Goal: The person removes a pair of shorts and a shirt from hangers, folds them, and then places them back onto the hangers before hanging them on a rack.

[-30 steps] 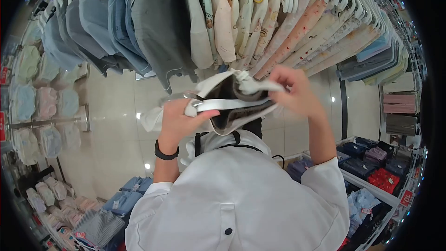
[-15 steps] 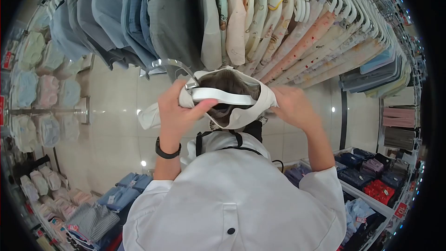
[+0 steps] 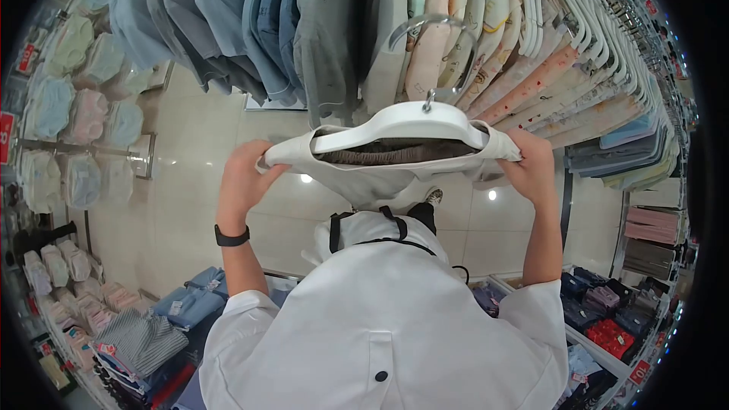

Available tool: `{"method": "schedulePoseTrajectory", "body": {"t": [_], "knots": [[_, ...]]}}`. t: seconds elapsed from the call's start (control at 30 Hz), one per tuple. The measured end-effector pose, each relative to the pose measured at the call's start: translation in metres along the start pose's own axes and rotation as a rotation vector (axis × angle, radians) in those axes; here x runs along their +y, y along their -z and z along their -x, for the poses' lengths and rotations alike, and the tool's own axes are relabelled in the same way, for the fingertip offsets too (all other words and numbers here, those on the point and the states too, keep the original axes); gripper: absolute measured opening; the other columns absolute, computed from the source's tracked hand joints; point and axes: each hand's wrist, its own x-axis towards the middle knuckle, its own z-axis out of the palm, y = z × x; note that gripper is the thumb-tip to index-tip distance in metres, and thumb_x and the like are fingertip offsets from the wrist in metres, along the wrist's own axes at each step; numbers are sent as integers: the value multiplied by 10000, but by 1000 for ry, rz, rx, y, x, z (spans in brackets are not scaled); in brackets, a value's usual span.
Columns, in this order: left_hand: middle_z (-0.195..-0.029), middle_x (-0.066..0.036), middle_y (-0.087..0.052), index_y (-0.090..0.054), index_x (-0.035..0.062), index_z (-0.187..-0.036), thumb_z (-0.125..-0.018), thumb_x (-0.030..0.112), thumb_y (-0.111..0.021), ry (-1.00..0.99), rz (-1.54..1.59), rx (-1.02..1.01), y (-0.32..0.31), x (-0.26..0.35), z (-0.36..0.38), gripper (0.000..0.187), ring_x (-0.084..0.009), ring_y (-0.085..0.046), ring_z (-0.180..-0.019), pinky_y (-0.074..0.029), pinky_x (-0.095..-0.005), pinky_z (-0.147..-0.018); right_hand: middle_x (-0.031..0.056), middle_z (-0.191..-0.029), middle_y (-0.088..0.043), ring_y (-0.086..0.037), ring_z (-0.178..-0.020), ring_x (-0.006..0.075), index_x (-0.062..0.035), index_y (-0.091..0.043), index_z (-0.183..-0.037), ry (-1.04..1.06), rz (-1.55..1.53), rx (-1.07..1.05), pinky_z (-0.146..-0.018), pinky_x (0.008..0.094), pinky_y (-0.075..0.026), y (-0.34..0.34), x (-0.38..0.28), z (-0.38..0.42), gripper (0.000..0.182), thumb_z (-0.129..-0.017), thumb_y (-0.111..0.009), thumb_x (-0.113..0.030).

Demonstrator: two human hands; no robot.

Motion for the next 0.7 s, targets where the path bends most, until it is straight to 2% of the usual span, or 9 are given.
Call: {"method": "schedulePoseTrajectory", "body": {"t": [0.07, 0.2, 0.3, 0.37, 0.5, 0.57, 0.6, 0.67, 0.7], "knots": [[-924, -136, -689, -672, 46, -1022, -654, 301, -863, -365, -99, 221, -3, 19, 1, 487, -331, -647, -855, -511, -390, -765, 135, -761, -632, -614, -667, 335, -52, -669, -874, 53, -37, -29, -592, 357, -477, -2, -9, -6, 195, -691, -738, -53], [-876, -115, -680, -664, 39, -940, -675, 299, -850, -283, 23, 305, -24, 39, 4, 416, -332, -633, -801, -496, -403, -716, 129, -747, -624, -606, -658, 343, -51, -665, -880, 161, -51, -38, -588, 362, -477, -19, -20, -18, 206, -687, -737, -55], [-799, -92, -652, -646, 60, -862, -692, 315, -842, -261, -77, 420, -26, 24, 4, 364, -316, -608, -743, -462, -421, -647, 142, -792, -633, -619, -740, 355, -56, -670, -881, 96, -16, -94, -651, 387, -487, -32, -27, -21, 212, -682, -741, -53], [-727, -65, -606, -626, 89, -797, -697, 270, -816, -319, -267, 573, -9, 9, 11, 280, -278, -565, -678, -423, -397, -629, 135, -930, -649, -619, -873, 352, -70, -666, -884, 165, -27, -207, -748, 407, -484, -37, -23, -22, 241, -666, -769, -81], [-689, -42, -567, -615, 109, -762, -676, 197, -776, -293, -359, 789, 29, 2, 25, 203, -240, -534, -661, -399, -365, -675, 105, -1046, -629, -595, -948, 328, -83, -660, -887, 392, -101, -287, -820, 411, -472, -27, -26, -35, 250, -693, -801, -155], [-680, -23, -546, -600, 117, -738, -662, 153, -741, -359, -306, 802, 36, 0, 25, 164, -219, -527, -678, -385, -355, -732, 74, -1067, -604, -579, -940, 271, -90, -635, -951, 510, -277, -632, -826, 377, -470, -30, -36, -39, 293, -750, -808, -214], [-680, -23, -546, -600, 117, -738, -662, 153, -741, -343, -320, 818, 37, -3, 22, 164, -219, -527, -678, -385, -355, -732, 74, -1067, -604, -579, -940, 271, -90, -635, -951, 534, -278, -643, -826, 377, -470, -37, -44, -43, 293, -750, -808, -214], [-674, -37, -553, -603, 107, -735, -667, 281, -814, -370, -300, 707, 37, -16, 15, 281, -244, -519, -675, -382, -376, -759, 79, -987, -613, -586, -866, 238, -68, -598, -1010, 324, -607, -1029, -762, 356, -481, -61, -68, -48, 358, -787, -806, -256], [-686, -38, -561, -602, 108, -723, -688, 254, -812, -334, -283, 697, 39, -24, 11, 259, -246, -519, -686, -382, -378, -761, 79, -987, -613, -586, -866, 238, -68, -598, -1010, 345, -603, -1041, -762, 356, -481, -70, -81, -51, 358, -787, -806, -256]]}}
